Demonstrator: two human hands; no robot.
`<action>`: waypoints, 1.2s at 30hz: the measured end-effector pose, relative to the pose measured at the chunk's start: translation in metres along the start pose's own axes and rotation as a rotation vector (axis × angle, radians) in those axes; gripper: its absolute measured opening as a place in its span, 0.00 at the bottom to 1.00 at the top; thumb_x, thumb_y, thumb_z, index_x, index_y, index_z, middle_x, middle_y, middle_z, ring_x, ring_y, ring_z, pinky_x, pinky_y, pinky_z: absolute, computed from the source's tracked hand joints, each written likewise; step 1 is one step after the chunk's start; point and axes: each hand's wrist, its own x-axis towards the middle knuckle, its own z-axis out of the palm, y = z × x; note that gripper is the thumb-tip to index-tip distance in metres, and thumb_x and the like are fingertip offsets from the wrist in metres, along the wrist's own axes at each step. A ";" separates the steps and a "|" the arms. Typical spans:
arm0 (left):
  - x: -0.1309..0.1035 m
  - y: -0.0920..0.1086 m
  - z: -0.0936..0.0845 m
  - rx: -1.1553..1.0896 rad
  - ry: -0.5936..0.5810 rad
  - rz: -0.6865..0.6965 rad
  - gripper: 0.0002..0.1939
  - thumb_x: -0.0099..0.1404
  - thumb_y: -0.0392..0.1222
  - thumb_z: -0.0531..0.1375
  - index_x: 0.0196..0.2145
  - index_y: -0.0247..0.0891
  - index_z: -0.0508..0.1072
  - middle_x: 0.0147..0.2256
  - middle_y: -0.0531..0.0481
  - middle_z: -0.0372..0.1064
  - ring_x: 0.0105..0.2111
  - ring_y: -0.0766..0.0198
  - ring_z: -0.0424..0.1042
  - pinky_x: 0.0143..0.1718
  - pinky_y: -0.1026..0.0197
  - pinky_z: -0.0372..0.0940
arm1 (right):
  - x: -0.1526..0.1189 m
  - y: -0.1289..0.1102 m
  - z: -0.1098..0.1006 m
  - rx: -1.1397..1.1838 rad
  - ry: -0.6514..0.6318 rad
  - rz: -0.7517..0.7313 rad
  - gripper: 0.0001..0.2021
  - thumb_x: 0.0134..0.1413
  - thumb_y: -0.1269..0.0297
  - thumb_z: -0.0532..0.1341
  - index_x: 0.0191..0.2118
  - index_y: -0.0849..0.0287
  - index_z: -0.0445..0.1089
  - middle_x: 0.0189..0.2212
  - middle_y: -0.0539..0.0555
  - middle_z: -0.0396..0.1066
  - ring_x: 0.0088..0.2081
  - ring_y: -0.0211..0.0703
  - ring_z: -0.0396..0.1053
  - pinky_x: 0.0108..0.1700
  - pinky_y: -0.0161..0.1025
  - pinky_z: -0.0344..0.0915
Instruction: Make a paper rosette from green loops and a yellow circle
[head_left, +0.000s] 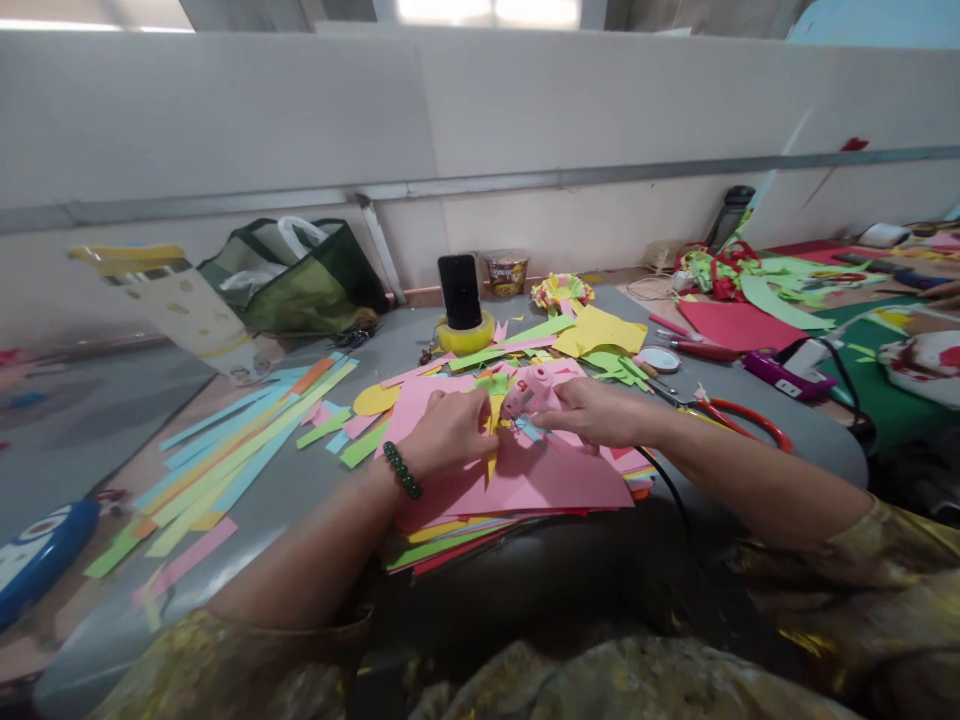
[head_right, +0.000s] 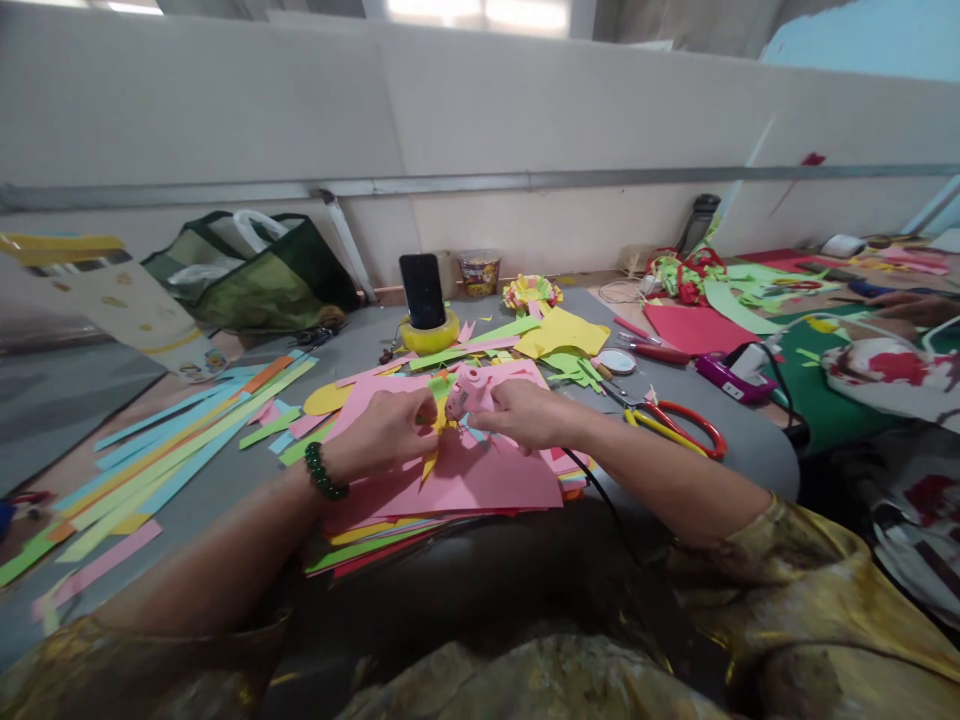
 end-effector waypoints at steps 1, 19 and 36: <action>0.000 0.000 0.000 0.000 -0.003 0.000 0.04 0.57 0.38 0.59 0.32 0.40 0.68 0.32 0.48 0.77 0.36 0.52 0.76 0.40 0.55 0.62 | 0.000 0.000 0.000 -0.001 0.002 -0.003 0.24 0.65 0.51 0.56 0.19 0.56 0.58 0.14 0.52 0.66 0.18 0.37 0.64 0.24 0.35 0.58; -0.001 -0.005 0.001 -0.053 0.033 0.048 0.15 0.63 0.52 0.59 0.31 0.37 0.77 0.30 0.45 0.78 0.34 0.53 0.75 0.40 0.55 0.62 | 0.004 0.021 0.004 0.350 0.261 -0.126 0.21 0.58 0.51 0.64 0.20 0.53 0.58 0.07 0.46 0.59 0.16 0.38 0.62 0.30 0.38 0.62; -0.007 -0.006 -0.002 0.048 -0.146 0.216 0.18 0.65 0.53 0.56 0.40 0.36 0.74 0.43 0.40 0.75 0.49 0.47 0.71 0.64 0.34 0.48 | -0.065 0.052 -0.015 0.681 0.638 -0.274 0.27 0.46 0.36 0.66 0.17 0.55 0.62 0.07 0.49 0.60 0.11 0.33 0.53 0.13 0.33 0.45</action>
